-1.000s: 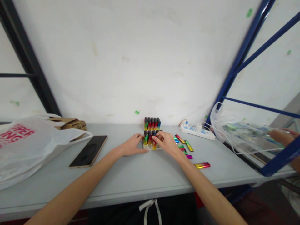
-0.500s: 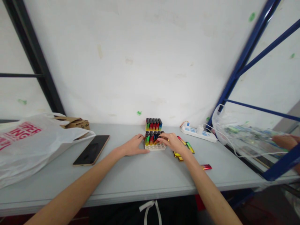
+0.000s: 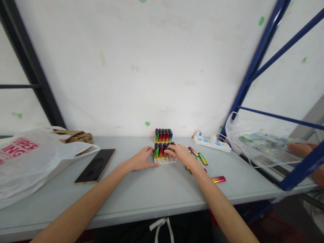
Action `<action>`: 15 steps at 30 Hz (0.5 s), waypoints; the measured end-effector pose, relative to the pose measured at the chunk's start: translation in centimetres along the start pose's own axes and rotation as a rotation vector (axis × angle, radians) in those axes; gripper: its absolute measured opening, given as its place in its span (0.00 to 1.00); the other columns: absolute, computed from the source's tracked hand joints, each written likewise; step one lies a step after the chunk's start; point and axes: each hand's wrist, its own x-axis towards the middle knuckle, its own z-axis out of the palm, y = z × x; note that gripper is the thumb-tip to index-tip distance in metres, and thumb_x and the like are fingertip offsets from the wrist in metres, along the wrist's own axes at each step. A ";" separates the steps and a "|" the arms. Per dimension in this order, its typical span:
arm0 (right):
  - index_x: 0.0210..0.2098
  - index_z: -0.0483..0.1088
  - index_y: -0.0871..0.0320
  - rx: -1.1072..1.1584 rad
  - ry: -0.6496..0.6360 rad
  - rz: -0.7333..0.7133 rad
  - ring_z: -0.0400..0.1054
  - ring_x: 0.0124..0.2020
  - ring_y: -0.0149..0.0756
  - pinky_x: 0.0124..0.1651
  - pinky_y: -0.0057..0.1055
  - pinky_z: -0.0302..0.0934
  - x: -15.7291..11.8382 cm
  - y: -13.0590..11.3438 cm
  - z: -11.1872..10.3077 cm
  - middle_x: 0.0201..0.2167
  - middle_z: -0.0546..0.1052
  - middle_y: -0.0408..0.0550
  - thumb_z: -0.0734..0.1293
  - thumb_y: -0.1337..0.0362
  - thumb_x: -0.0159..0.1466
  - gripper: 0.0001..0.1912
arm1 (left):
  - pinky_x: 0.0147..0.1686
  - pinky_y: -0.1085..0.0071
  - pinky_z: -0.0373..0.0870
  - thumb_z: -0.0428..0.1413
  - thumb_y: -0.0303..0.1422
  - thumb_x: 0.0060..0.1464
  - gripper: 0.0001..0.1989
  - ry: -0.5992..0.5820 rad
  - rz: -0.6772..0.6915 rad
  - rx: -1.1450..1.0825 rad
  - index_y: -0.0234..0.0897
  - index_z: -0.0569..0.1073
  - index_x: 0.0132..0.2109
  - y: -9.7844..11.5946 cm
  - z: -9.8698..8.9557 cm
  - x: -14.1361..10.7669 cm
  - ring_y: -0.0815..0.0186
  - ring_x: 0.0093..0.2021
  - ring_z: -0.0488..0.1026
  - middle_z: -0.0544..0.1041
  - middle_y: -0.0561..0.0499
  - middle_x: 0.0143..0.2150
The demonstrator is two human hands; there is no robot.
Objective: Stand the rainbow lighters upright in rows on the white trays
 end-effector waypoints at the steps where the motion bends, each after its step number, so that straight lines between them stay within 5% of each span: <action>1: 0.35 0.75 0.57 -0.025 -0.001 0.018 0.72 0.27 0.34 0.33 0.27 0.58 0.1 -0.1 0.0 0.26 0.79 0.44 0.63 0.54 0.73 0.16 | 0.59 0.52 0.69 0.62 0.59 0.49 0.34 0.000 -0.001 -0.001 0.37 0.73 0.53 0.0 0.0 0.0 0.46 0.54 0.73 0.74 0.40 0.54; 9: 0.40 0.77 0.56 -0.296 0.051 0.156 0.76 0.33 0.43 0.37 0.31 0.60 0.3 -1.7 0.8 0.30 0.80 0.53 0.62 0.50 0.73 0.18 | 0.59 0.53 0.69 0.62 0.58 0.49 0.34 -0.008 -0.006 0.013 0.37 0.73 0.53 0.1 0.0 0.0 0.47 0.55 0.73 0.74 0.39 0.53; 15: 0.31 0.77 0.56 -0.325 0.025 0.110 0.74 0.30 0.41 0.34 0.30 0.57 -0.7 -1.2 0.5 0.27 0.80 0.52 0.63 0.45 0.71 0.24 | 0.60 0.53 0.69 0.62 0.58 0.50 0.33 -0.025 -0.017 0.017 0.36 0.73 0.52 0.2 -0.1 0.0 0.46 0.55 0.72 0.73 0.38 0.54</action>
